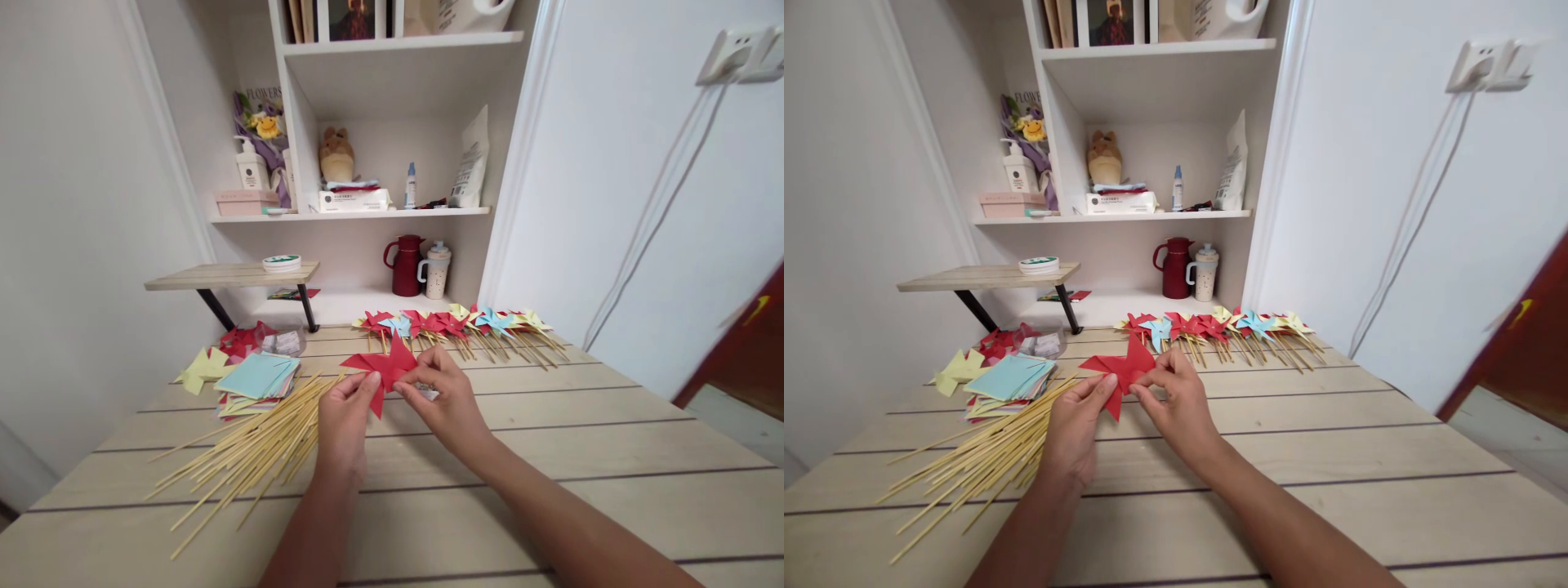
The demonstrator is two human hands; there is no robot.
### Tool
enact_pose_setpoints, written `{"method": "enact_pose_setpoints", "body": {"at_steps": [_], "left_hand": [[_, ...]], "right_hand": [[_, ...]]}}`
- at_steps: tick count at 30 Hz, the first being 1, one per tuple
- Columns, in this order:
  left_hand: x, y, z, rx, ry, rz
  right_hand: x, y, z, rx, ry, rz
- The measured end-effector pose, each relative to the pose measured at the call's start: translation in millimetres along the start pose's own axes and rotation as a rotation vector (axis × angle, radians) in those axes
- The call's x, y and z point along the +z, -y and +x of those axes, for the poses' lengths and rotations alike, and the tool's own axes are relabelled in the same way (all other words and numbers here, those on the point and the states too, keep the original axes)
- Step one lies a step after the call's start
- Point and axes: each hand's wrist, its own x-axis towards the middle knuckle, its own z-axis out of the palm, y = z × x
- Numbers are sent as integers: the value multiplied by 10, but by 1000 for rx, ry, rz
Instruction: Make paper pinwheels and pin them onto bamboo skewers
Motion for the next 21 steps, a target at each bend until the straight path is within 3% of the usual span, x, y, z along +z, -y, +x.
{"method": "enact_pose_setpoints", "body": {"at_steps": [14,21], "left_hand": [[28,-7,-21,23,17,36],[-12,-19,28,190,-15,121]], "right_hand": [[14,-12,1,16,-10,33],[-13,12,14,11,-59,11]]}}
